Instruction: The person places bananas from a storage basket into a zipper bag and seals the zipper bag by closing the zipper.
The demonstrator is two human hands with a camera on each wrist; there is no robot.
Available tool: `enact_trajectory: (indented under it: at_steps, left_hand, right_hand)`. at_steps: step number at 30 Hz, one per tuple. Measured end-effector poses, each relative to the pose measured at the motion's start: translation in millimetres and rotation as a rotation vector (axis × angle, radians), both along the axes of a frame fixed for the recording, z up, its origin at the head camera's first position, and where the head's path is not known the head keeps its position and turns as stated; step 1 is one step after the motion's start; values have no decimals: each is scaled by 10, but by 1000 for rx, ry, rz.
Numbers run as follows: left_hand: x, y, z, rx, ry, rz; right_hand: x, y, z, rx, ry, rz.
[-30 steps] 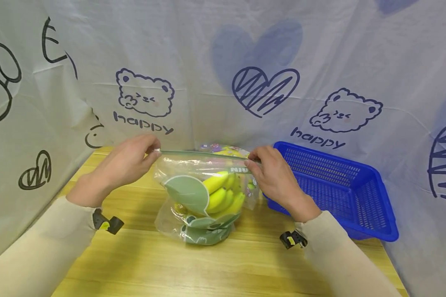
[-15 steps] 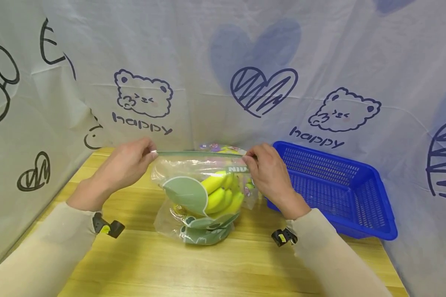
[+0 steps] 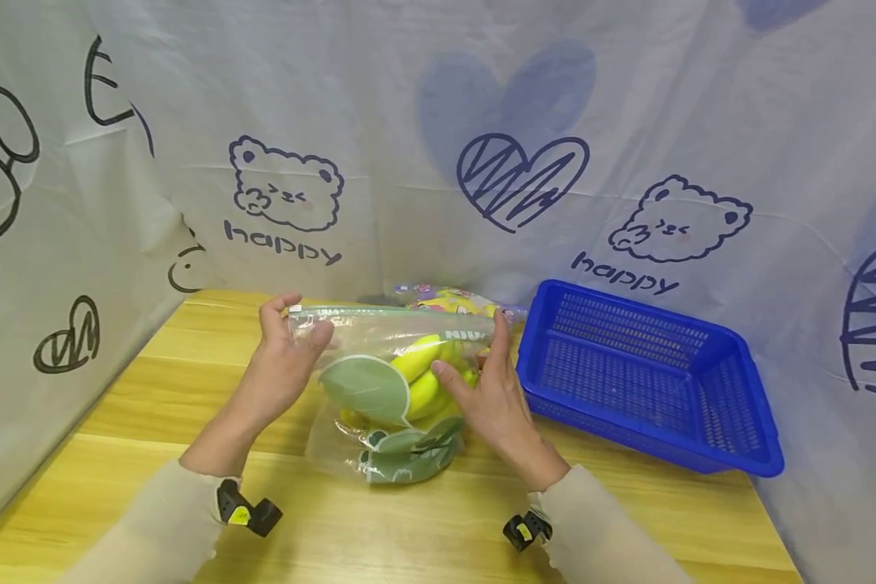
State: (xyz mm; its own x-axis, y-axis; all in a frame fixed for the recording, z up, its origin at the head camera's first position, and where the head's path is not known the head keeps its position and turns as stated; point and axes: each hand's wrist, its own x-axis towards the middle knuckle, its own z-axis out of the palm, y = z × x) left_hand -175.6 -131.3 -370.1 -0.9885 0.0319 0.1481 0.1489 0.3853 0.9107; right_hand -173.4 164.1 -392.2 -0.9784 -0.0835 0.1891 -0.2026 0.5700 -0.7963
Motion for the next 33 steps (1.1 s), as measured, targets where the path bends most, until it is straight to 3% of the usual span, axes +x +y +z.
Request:
enact_trajectory:
  at_steps: [4, 8, 11, 14, 17, 21, 24, 28, 33]
  left_hand:
    - [41, 127, -38, -97, 10, 36]
    - [33, 234, -90, -323, 40, 41]
    - [-2, 281, -159, -498, 62, 61]
    - [-38, 300, -231, -602, 83, 111]
    - [-72, 326, -306, -613, 96, 100]
    - [-97, 372, -428, -571, 107, -2]
    - [-94, 400, -518, -515, 135, -31]
    - [-62, 412, -603, -471, 178, 5]
    - [44, 279, -600, -487, 140, 76]
  right_hand:
    - [-70, -93, -27, -4, 6, -74]
    - [-145, -189, -29, 84, 45, -96]
    - [-150, -251, -69, 228, 180, -101]
    - [-135, -291, -160, 370, 363, -90]
    - [-100, -321, -263, 404, 407, -29]
    - [-42, -373, -360, 314, 254, 31]
    - [-20, -439, -394, 235, 170, 38]
    - [-8, -548, -420, 178, 128, 45]
    - [29, -718, -438, 159, 85, 104]
